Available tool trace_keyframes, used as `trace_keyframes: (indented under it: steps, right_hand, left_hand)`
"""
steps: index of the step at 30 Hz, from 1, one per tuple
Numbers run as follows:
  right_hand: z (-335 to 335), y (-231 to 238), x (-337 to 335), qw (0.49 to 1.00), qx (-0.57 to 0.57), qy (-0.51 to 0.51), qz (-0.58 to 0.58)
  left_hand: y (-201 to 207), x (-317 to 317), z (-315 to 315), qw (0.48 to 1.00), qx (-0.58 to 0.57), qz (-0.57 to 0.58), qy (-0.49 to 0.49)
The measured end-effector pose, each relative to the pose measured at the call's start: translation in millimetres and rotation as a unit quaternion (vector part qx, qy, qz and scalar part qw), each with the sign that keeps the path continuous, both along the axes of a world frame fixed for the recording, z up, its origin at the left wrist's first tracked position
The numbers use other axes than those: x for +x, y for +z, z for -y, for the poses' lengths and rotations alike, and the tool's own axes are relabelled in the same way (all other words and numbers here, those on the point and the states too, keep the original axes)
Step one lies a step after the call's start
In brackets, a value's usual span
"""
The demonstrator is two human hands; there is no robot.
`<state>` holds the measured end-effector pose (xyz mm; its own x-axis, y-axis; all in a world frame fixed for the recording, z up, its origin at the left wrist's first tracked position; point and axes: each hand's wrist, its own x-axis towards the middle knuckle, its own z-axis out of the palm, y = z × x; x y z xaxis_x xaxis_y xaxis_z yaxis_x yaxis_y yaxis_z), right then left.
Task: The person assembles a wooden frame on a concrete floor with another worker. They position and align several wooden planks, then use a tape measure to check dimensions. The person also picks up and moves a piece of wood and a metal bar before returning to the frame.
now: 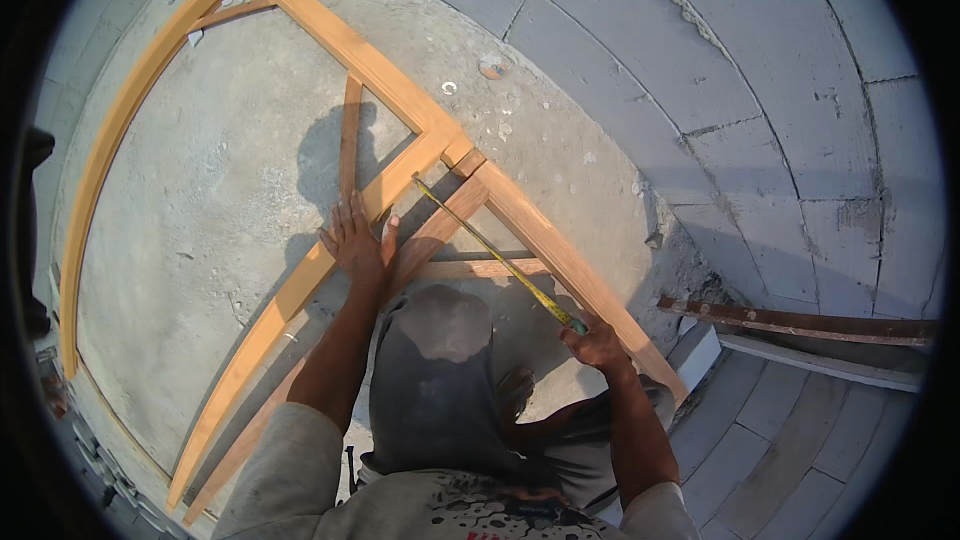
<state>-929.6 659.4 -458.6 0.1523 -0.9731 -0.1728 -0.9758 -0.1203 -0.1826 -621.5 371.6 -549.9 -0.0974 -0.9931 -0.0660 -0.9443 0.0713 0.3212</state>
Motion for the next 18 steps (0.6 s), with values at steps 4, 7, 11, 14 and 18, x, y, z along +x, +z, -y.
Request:
trace_keyframes:
  steps: [4,7,11,14,18]
  right_hand:
    - [17.6,8.2,-3.2,0.908,0.255,-0.286,0.171]
    - [27.0,8.1,-0.9,0.825,0.33,-0.423,0.177]
    - [29.3,4.9,-2.6,0.84,0.329,-0.374,0.217]
    - [33.8,1.3,-10.5,0.758,0.402,-0.445,0.256]
    - [37.2,-2.3,-20.0,0.76,0.438,-0.41,0.248]
  left_hand:
    - [4.9,0.7,-0.5,1.0,0.004,-0.006,0.007]
    - [7.8,0.2,-0.7,1.0,-0.013,-0.026,0.007]
    - [6.1,-0.8,-1.2,0.999,-0.012,-0.032,0.016]
    - [2.7,0.1,-1.6,0.999,-0.025,-0.024,0.019]
    - [-3.4,1.0,-1.6,0.997,-0.075,-0.013,0.017]
